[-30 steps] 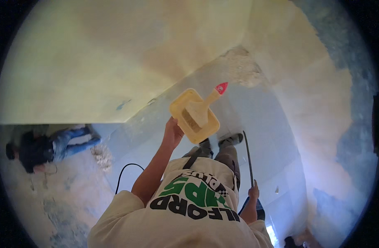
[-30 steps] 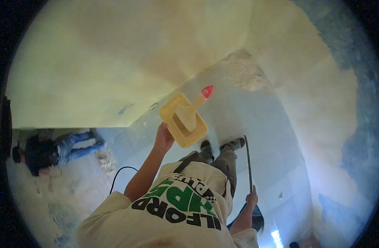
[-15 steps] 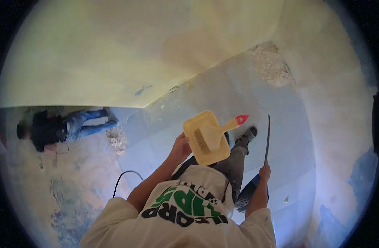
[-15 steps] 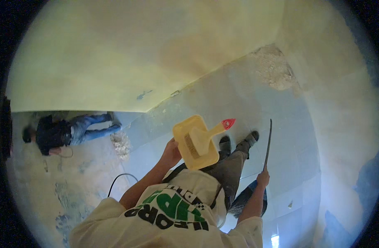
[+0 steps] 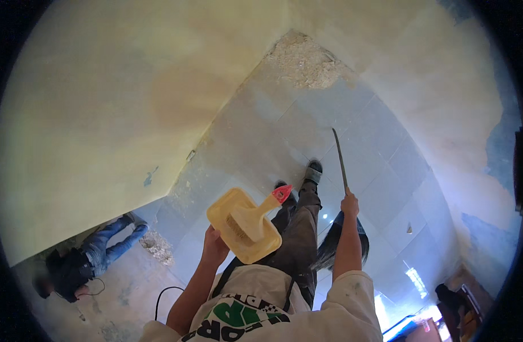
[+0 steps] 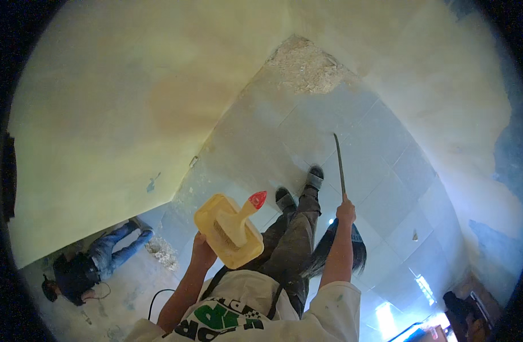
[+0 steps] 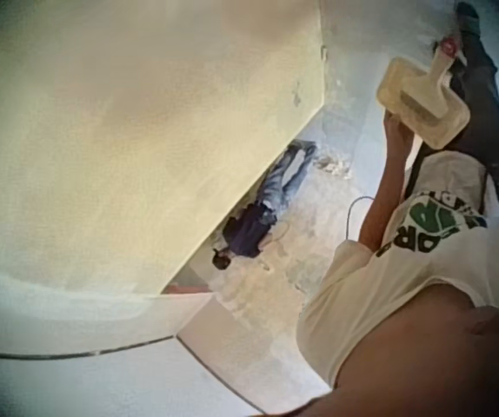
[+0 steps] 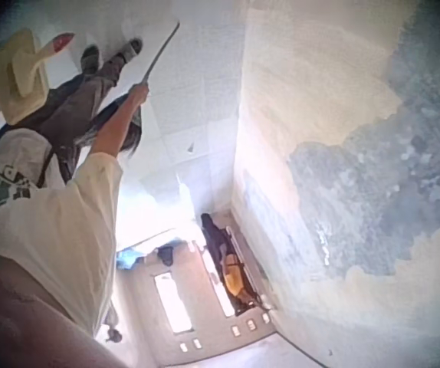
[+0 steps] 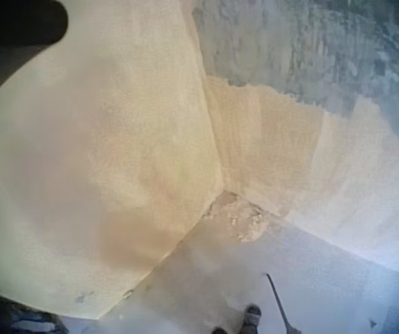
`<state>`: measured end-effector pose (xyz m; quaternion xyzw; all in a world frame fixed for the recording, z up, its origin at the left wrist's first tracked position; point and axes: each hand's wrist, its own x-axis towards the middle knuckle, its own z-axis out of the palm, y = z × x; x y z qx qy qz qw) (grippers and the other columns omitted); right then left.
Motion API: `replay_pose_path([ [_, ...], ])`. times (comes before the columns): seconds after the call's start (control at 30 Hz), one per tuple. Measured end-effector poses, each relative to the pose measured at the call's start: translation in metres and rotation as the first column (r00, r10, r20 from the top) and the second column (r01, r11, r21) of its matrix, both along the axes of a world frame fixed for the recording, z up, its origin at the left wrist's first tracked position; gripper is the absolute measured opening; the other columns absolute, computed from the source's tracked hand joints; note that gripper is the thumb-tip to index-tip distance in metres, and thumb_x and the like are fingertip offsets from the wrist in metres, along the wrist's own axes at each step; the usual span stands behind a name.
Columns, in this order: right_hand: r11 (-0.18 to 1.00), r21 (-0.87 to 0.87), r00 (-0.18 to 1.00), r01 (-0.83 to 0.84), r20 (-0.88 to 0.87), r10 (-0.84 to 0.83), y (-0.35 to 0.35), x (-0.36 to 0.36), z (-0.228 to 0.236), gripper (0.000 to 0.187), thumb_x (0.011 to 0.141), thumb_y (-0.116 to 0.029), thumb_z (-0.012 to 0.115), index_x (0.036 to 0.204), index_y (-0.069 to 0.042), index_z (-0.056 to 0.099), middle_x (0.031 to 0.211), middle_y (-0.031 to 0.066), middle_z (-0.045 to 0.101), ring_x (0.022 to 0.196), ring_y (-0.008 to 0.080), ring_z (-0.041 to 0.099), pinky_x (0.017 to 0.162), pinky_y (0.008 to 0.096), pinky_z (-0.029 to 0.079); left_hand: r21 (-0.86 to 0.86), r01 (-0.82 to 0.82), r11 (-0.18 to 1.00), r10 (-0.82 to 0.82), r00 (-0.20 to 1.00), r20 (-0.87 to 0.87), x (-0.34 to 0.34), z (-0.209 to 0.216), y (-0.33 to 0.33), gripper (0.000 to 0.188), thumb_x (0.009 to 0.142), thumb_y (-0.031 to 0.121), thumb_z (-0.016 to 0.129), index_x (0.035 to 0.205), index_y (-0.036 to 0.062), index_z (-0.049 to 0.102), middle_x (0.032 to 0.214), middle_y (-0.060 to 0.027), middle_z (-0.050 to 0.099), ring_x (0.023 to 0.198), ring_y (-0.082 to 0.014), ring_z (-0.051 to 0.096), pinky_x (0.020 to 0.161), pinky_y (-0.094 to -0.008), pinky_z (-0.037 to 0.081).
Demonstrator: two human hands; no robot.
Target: Sweeping dust and debris from the floor into a dustpan using a broom.
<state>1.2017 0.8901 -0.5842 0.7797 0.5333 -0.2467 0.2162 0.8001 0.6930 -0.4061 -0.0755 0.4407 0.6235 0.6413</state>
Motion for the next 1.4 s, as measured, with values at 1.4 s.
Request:
replay_pose_path([
  [1.4, 0.707, 0.672, 0.96, 0.221, -0.276, -0.037, 0.062, 0.042, 0.042, 0.02, 0.077, -0.017, 0.063, 0.095, -0.008, 0.06, 0.067, 0.008, 0.06, 0.061, 0.0197, 0.058, 0.058, 0.0341, 0.046, 0.264, -0.126, 0.956, 0.119, 0.992, 0.043, -0.02, -0.073, 0.098, 0.063, 0.077, 0.031, 0.065, 0.126, 0.0022, 0.037, 0.12, -0.0089, 0.051, 0.109, -0.0227, 0.053, 0.09, -0.0369, 0.047],
])
